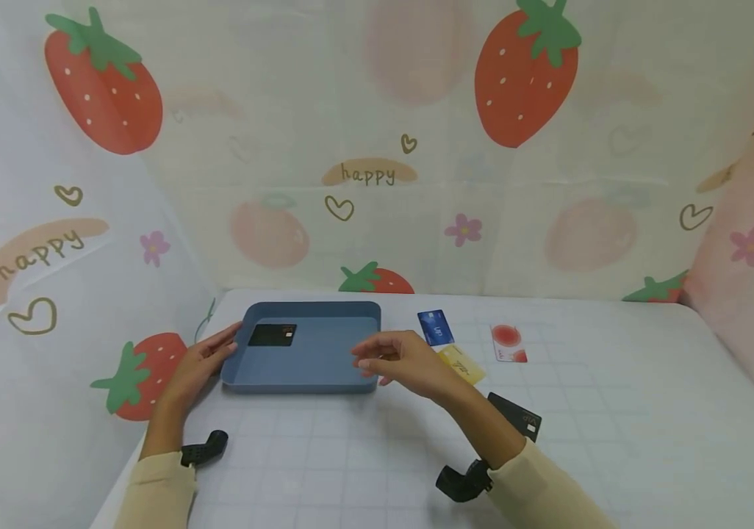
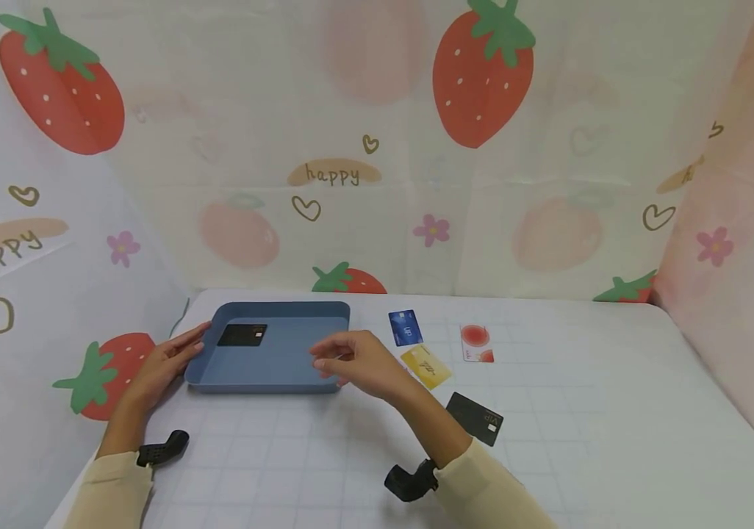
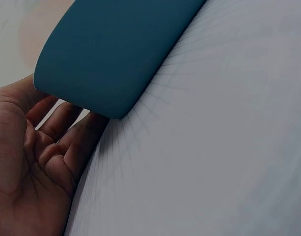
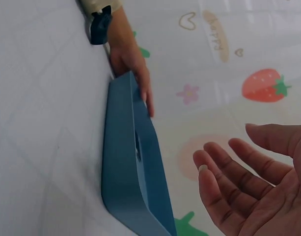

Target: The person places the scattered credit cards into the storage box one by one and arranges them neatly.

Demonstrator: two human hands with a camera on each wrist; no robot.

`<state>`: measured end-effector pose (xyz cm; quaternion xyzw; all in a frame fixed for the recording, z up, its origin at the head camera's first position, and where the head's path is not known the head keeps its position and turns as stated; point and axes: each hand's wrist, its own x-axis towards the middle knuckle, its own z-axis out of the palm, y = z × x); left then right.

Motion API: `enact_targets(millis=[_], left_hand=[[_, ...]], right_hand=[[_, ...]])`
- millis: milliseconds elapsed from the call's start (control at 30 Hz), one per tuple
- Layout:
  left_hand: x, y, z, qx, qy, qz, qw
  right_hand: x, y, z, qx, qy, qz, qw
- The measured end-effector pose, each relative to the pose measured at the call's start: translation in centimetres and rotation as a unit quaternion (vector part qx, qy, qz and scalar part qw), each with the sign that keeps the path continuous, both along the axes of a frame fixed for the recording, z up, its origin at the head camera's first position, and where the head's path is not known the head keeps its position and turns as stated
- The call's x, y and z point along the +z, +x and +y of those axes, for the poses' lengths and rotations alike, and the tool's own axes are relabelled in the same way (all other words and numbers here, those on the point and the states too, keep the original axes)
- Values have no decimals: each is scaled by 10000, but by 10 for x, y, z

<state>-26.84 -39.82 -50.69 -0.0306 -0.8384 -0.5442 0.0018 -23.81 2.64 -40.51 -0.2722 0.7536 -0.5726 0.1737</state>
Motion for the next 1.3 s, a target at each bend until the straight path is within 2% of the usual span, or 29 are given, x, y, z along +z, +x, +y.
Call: enact_targets(millis=[500,733,967,1167,1300], left_hand=[[2,0,2,-87,128,-4,9999],[-1,0,1,-148,366,11,9992],[1,2,1,-87,270,-17,9996],[2,2,1,-88,175,-47,9998],[3,2,2,-122,246,-47,9996]], right_hand=[[-9,11,61,-683,605,171,9957],[-16,16,90,-984,850,380,9908],[-19,18,116,-1315,1052,328,9852],[-22,15,139,-1284,1438,668,9790],[-23,13,150,-1325,1653,680,9749]])
